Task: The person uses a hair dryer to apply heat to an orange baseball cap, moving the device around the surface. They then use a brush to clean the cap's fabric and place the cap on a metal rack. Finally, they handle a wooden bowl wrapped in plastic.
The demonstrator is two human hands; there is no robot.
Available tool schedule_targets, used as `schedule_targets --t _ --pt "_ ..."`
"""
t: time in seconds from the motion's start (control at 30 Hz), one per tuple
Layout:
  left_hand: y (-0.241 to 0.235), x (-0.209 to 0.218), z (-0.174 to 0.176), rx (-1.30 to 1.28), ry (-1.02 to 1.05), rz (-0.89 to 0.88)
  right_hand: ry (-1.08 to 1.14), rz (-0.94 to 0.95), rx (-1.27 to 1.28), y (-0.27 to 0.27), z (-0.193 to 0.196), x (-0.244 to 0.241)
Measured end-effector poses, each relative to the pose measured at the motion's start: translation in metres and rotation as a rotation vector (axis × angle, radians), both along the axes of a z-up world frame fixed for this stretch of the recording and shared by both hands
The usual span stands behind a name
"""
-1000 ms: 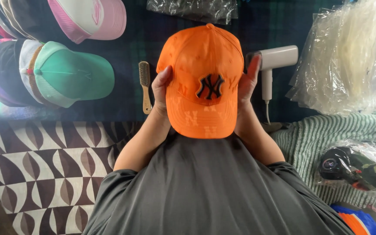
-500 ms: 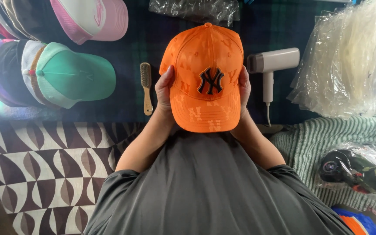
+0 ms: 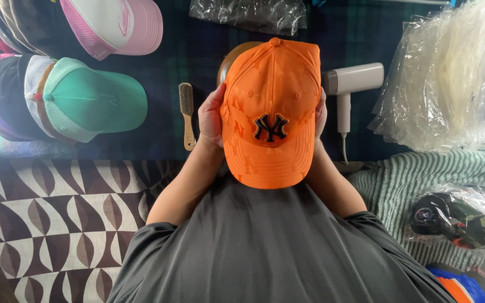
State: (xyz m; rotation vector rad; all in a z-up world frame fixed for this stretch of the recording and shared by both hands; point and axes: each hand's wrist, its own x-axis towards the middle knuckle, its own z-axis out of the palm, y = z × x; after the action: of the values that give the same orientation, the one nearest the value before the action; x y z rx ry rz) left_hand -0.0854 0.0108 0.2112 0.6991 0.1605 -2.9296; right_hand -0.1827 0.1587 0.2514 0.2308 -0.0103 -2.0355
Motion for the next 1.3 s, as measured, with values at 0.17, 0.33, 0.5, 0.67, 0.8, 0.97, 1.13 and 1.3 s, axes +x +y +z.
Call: schedule_targets --t 0.17,0.33,0.5,0.67,0.8,0.97,1.13,1.3 --pt "-0.009 0.005 -0.013 0.007 -0.028 0.002 -0.014 0.022 0.010 -0.002 0.001 0.000" --pt "-0.027 0.027 -0.066 -0.371 0.397 0.202 -0.026 0.021 0.028 0.020 0.006 0.004" --pt "-0.021 0.044 -0.026 -1.399 0.197 0.040 -0.040 0.027 0.051 0.012 0.004 -0.001" --pt "-0.022 0.036 0.010 -2.407 -0.093 0.305 -0.065 0.058 0.068 0.022 0.006 0.007" --pt "-0.031 0.022 0.026 -2.443 -0.428 0.414 0.351 -0.009 0.549 0.052 0.003 0.007" --pt "-0.054 0.017 0.073 -2.304 -0.558 0.175 1.705 -0.753 1.296 0.069 0.022 -0.017" --pt "-0.063 0.002 0.147 -1.895 -0.497 -0.918 2.045 -0.424 1.345 0.037 0.049 -0.029" --pt "-0.062 0.007 0.084 -2.116 -0.559 -0.580 1.922 -0.357 1.437 0.030 0.027 -0.022"
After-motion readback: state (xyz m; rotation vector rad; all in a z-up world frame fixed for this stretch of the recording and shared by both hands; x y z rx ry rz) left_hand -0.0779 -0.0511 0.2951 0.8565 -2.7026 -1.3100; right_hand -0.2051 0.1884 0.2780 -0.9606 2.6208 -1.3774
